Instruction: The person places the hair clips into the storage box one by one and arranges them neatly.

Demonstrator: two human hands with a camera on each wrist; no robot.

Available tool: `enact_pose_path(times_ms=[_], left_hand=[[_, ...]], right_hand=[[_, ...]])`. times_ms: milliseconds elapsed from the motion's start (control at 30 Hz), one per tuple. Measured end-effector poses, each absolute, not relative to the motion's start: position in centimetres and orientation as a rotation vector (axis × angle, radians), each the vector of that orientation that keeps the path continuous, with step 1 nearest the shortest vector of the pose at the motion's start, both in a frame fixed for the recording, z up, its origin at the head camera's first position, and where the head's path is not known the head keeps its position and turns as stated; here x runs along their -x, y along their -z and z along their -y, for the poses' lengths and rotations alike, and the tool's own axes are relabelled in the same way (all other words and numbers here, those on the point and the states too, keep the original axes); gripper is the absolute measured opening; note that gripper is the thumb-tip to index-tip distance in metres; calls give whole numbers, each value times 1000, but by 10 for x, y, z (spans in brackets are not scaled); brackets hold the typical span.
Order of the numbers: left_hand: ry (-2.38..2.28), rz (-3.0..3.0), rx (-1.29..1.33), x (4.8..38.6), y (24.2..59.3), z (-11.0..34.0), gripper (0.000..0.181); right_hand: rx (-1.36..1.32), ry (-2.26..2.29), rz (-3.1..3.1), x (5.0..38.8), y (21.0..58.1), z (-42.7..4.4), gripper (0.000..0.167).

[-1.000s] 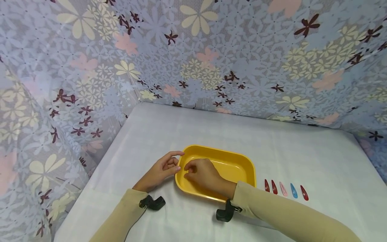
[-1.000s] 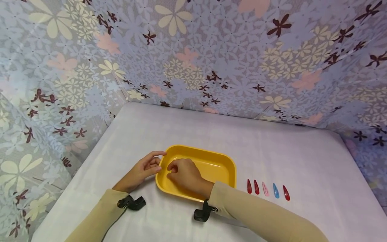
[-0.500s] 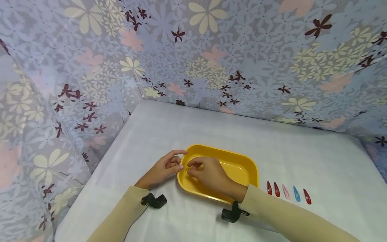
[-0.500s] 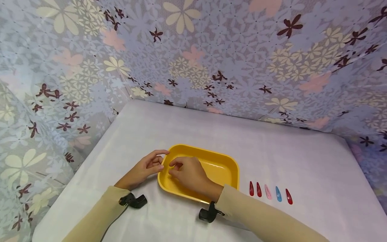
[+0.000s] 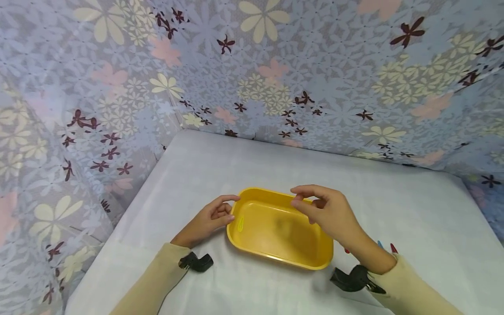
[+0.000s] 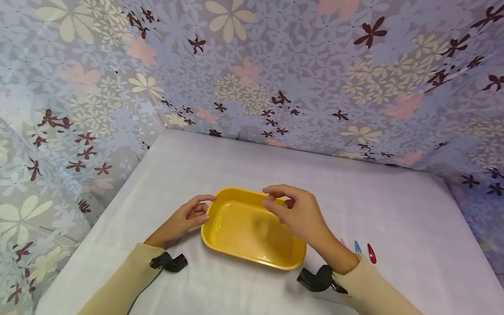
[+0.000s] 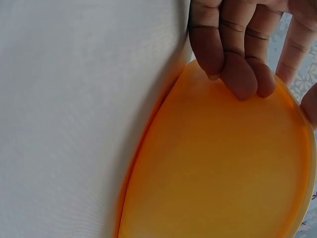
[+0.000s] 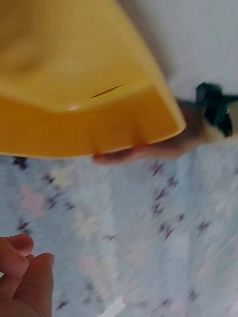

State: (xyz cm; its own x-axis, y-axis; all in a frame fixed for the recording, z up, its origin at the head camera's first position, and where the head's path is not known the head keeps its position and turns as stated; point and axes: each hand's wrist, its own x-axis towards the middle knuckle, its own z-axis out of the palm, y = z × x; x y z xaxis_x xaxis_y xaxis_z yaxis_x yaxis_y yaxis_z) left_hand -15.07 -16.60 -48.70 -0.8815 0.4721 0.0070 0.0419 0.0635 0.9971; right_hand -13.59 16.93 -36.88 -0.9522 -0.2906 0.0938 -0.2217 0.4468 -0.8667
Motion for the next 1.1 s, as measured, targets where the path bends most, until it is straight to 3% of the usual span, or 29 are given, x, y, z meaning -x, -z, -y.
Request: enact_pose_path(times_ms=[433, 1100], left_hand=[[-1862, -2037, -485, 146, 484, 169, 51], [-1869, -2001, -447, 150, 484, 166, 51]], right_hand=[[30, 1715, -2588, 93, 384, -252, 41], [-406, 2168, -2428, 58, 408, -339, 39]])
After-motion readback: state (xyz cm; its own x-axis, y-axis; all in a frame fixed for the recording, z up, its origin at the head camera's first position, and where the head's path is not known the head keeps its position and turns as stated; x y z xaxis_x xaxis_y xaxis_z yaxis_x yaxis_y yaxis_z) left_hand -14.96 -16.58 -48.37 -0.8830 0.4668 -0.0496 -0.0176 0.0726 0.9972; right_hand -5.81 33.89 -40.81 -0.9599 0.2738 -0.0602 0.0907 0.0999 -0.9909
